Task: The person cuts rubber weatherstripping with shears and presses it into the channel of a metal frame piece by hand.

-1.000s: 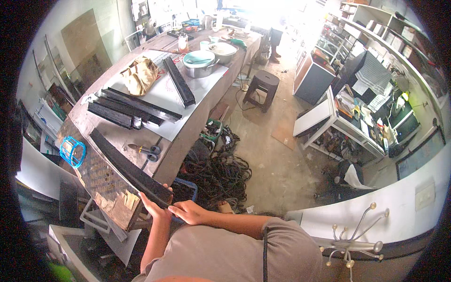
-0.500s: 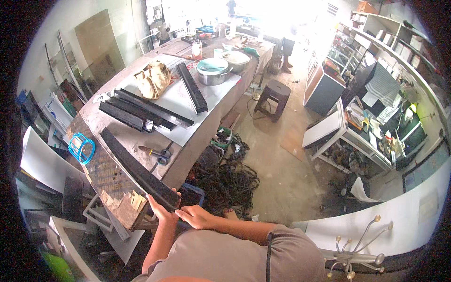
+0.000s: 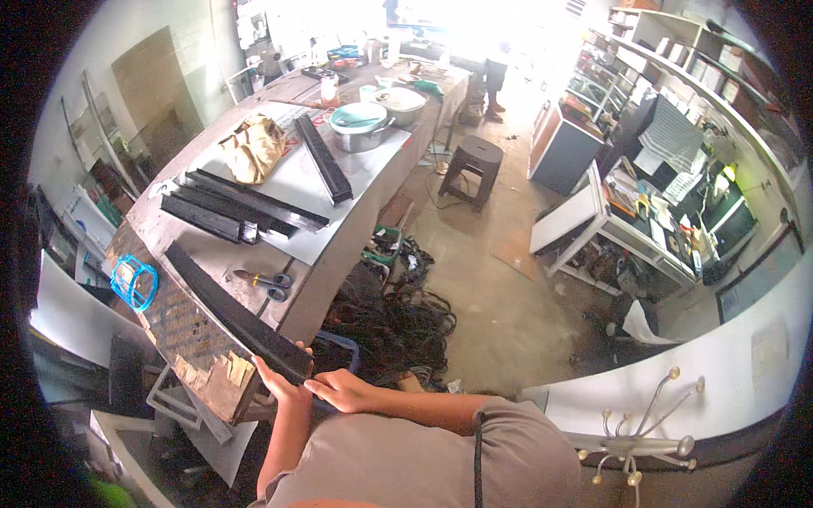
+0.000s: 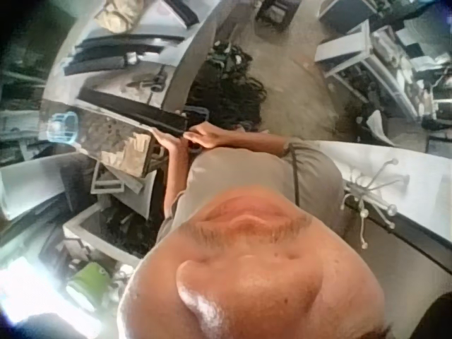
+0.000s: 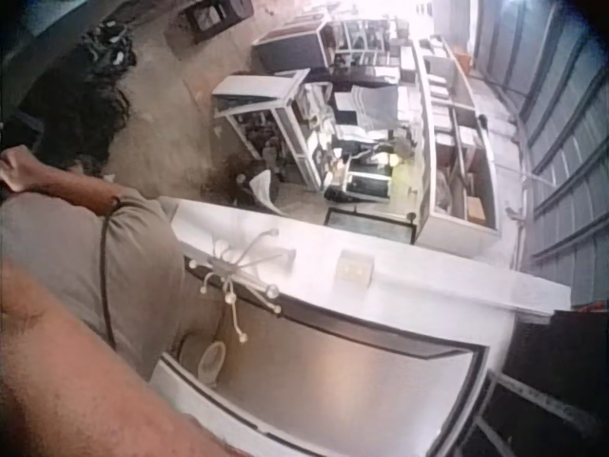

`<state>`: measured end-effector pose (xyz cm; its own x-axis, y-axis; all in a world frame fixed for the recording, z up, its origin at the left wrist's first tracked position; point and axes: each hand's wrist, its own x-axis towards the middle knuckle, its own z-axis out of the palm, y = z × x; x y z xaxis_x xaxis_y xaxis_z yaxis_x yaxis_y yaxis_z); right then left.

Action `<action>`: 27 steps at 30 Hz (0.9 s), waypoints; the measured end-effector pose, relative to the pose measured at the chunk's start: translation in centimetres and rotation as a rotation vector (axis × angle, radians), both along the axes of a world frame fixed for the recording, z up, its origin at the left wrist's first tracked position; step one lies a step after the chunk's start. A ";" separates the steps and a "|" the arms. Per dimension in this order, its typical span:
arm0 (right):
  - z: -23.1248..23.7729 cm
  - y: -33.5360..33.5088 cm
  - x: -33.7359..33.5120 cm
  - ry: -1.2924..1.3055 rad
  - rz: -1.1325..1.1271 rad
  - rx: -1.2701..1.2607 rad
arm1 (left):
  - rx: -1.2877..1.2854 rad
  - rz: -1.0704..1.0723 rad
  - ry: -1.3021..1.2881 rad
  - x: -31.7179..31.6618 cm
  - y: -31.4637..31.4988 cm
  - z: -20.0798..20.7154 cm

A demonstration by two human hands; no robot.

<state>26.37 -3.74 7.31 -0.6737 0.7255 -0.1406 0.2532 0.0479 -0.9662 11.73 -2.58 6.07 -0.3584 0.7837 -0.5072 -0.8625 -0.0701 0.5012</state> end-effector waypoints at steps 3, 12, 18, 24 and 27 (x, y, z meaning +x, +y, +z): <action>0.1 0.1 0.1 -0.020 0.000 -0.010 | -0.014 -0.010 0.024 -0.3 -0.1 -0.8; 0.3 0.1 0.2 -0.016 -0.002 -0.004 | 0.007 -0.075 0.048 -0.3 -0.3 -0.5; 0.0 0.0 0.1 0.006 -0.005 0.010 | -0.002 -0.036 0.047 -0.3 -0.2 -0.6; 0.0 0.0 0.1 0.012 0.005 0.013 | 0.020 -0.067 0.042 -0.5 -0.3 -1.0; -0.2 0.1 0.1 0.006 0.010 0.000 | 0.056 -0.078 0.045 -0.4 -0.4 -0.7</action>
<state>26.47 -3.67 7.11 -0.6817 0.7187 -0.1370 0.2473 0.0500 -0.9677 11.37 -2.99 5.40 -0.3163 0.8368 -0.4470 -0.8431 -0.0319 0.5368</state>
